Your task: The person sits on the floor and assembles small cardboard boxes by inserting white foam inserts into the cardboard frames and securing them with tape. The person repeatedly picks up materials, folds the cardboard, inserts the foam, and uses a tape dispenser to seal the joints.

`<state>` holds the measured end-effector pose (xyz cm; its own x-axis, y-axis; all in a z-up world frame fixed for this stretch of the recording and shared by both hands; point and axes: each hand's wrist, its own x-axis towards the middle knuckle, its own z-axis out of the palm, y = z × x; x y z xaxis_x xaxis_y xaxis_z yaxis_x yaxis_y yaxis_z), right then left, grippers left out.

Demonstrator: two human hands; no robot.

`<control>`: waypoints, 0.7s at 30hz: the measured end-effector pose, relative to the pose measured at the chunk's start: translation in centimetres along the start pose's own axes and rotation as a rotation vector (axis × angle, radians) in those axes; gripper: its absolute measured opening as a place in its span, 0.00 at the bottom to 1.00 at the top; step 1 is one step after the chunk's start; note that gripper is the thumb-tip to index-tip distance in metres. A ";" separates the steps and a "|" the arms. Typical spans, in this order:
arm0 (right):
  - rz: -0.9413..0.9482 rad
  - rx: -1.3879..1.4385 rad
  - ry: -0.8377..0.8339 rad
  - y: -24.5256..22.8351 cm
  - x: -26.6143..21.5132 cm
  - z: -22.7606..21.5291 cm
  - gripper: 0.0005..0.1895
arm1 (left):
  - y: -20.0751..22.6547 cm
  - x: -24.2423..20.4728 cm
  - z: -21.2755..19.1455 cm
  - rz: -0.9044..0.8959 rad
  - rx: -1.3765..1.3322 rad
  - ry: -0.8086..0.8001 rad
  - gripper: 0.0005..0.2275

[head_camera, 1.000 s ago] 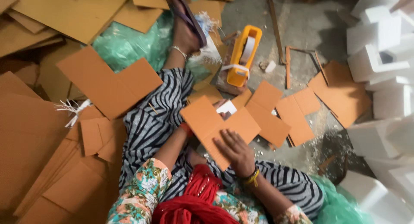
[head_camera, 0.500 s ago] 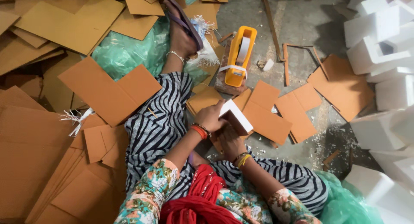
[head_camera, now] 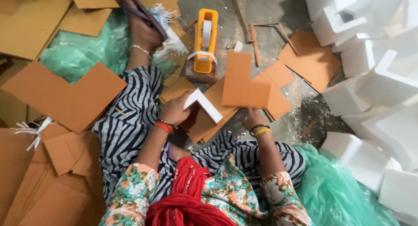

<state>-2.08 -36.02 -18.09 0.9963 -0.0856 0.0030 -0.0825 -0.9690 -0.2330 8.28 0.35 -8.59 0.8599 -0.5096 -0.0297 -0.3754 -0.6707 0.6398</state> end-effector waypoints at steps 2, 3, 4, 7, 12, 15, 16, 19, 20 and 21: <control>0.194 0.208 0.116 0.2 0.8 -0.4 0.23 | 0.0 -0.9 -0.8 0.060 -0.033 -0.029 0.32; 0.244 0.315 0.155 0.0 1.5 -0.4 0.21 | -0.2 -1.5 -1.1 0.109 -0.066 -0.022 0.32; 0.287 0.426 0.196 -0.2 2.0 -0.3 0.20 | -0.1 -2.0 -1.2 0.156 -0.094 -0.009 0.31; 0.427 0.789 0.106 -2.9 2.1 0.4 0.22 | 0.1 -2.9 -1.3 0.144 -0.117 0.027 0.30; 0.204 1.064 0.243 -11.5 -1.9 -1.0 0.19 | 0.6 -2.8 0.6 0.146 0.058 0.240 0.34; 0.187 1.174 0.341 -16.6 -2.0 -0.1 0.15 | 1.1 -2.8 1.6 0.111 0.107 0.321 0.32; 0.201 1.183 0.431 -17.8 -1.8 0.4 0.13 | 1.3 -2.8 1.6 0.063 0.120 0.306 0.31; 0.246 1.238 0.552 -19.1 0.7 1.5 0.15 | 2.5 -2.7 0.1 -0.168 0.094 0.189 0.30; 0.246 1.266 0.572 -19.4 2.7 1.7 0.17 | 2.9 -2.3 -1.1 -0.156 0.088 0.273 0.31; 0.250 1.213 0.554 -19.6 4.6 1.8 0.16 | 3.4 -2.2 -2.4 -0.143 0.081 0.356 0.33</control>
<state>4.19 -16.97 -15.28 0.7943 -0.5874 0.1553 0.1001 -0.1256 -0.9870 5.95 0.47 -4.56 0.9664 -0.1984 0.1632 -0.2567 -0.7691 0.5853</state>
